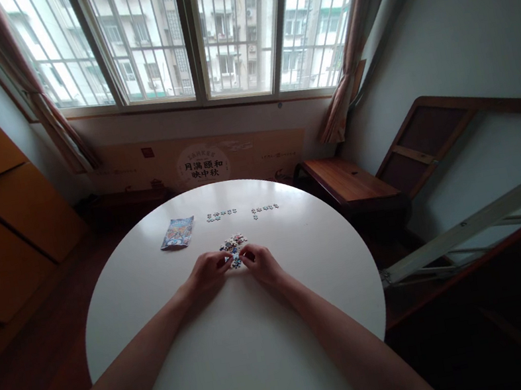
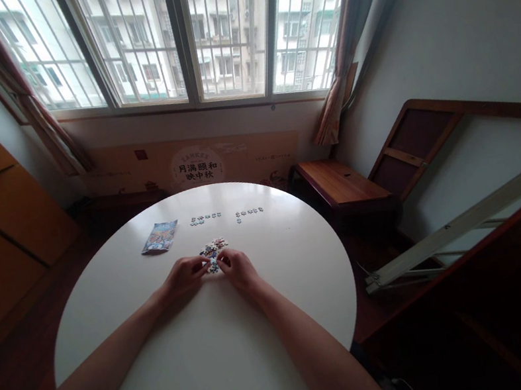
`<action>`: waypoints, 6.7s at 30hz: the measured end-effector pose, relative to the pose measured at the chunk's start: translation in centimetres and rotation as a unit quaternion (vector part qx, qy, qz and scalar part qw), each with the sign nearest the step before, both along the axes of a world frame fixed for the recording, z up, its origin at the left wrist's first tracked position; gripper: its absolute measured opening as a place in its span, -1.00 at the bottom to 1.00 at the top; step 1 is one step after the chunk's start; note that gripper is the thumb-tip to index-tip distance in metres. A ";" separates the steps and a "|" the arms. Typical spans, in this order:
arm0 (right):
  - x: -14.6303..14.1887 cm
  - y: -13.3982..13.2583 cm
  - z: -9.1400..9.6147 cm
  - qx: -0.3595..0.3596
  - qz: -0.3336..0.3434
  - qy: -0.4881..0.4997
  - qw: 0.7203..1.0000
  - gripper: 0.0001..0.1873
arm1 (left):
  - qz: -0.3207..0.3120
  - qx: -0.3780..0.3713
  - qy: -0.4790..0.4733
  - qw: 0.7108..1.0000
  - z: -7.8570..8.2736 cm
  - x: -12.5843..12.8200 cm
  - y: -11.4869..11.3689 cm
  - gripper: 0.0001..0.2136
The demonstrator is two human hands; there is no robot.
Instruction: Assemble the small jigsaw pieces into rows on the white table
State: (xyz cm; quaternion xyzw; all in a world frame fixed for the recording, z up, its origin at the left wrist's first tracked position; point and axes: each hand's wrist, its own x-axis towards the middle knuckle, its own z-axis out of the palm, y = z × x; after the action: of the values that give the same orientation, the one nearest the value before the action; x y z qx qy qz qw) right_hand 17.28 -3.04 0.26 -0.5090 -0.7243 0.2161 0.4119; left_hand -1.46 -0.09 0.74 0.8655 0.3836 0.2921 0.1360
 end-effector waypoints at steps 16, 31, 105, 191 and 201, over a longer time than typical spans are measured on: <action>3.0 0.9 1.1 0.004 -0.167 -0.095 0.981 -0.86 | 0.022 -0.014 -0.016 1.000 -0.1 0.0 0.1 -0.76; 6.4 1.8 0.8 -0.078 -0.329 -0.189 0.922 -0.84 | 0.012 0.012 0.011 1.000 -0.1 0.0 0.1 -0.77; 4.2 8.2 0.0 -0.102 -0.249 -0.321 0.908 -0.48 | 0.009 -0.014 0.018 1.000 0.2 0.1 -0.1 -0.83; 3.8 0.2 1.4 -0.095 -0.090 -0.122 0.984 -0.86 | 0.012 -0.010 0.038 0.999 1.1 0.3 -0.5 -0.83; 3.5 -0.1 2.0 -0.107 -0.094 -0.064 0.988 -0.93 | 0.013 -0.017 0.027 0.999 0.7 0.2 -0.3 -0.80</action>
State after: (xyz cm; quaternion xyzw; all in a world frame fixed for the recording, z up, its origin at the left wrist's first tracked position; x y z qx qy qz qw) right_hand 20.73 -3.17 2.23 -0.6289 -0.6706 0.2193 0.3265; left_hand -1.22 -0.43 1.39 0.8655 0.4031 0.2642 0.1363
